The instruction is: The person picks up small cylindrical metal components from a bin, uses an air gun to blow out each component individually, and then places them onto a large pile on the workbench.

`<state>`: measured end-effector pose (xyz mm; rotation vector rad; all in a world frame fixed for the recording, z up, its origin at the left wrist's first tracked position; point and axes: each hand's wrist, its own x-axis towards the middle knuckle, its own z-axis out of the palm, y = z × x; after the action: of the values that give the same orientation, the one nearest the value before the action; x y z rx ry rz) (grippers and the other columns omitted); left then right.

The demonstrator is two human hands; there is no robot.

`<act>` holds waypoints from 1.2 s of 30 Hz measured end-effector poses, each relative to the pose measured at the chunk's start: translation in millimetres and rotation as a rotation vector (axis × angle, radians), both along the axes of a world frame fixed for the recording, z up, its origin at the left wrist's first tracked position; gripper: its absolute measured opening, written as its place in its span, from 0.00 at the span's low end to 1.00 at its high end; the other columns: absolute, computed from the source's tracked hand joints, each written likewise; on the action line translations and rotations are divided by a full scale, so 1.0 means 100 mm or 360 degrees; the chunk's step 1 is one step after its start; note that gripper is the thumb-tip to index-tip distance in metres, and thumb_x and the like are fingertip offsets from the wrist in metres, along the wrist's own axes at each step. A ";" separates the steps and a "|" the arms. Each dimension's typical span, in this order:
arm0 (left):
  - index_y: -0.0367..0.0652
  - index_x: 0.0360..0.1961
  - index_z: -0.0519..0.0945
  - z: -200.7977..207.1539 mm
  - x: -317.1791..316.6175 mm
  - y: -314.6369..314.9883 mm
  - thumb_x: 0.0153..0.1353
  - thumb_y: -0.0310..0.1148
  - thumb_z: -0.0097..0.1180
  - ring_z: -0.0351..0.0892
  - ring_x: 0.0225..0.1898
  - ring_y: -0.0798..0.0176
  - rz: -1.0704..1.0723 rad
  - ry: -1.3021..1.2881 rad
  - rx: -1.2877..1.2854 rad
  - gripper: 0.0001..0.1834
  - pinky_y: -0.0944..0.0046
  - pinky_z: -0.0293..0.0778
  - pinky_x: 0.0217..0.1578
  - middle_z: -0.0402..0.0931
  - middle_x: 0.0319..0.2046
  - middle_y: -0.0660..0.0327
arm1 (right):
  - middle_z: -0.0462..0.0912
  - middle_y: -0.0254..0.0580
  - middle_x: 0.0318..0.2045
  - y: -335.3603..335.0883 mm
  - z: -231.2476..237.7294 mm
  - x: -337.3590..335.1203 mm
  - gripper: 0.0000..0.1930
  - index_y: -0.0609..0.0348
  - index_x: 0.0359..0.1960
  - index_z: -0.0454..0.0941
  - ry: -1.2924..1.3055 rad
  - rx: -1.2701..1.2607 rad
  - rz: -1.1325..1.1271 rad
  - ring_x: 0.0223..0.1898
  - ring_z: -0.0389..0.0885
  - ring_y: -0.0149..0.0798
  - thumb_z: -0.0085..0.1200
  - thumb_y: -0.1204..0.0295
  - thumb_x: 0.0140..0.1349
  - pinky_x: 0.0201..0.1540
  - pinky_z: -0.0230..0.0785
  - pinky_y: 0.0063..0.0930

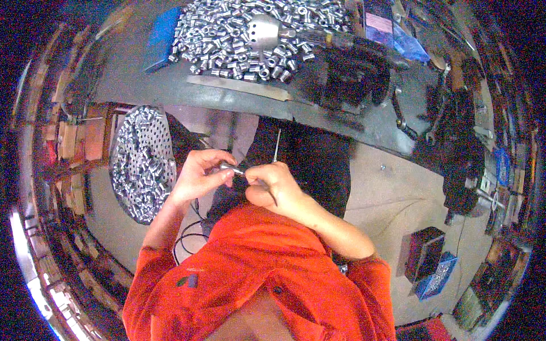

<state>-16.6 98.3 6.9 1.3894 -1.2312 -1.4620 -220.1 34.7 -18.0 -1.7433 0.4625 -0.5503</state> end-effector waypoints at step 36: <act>0.40 0.40 0.80 0.09 0.39 -1.97 0.46 0.32 0.59 0.77 0.21 0.62 0.0362 -0.1282 -0.0912 0.17 0.62 0.72 0.25 0.76 0.20 0.55 | 0.57 0.38 0.11 -0.04 0.45 -0.27 0.17 0.58 0.10 0.52 -0.0323 -0.0779 -0.0468 0.10 0.58 0.39 0.50 0.85 0.35 0.13 0.46 0.30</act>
<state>22.2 -98.2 15.8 1.6639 -1.7179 -0.3021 -246.9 30.8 26.7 -2.0647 0.4684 -1.1129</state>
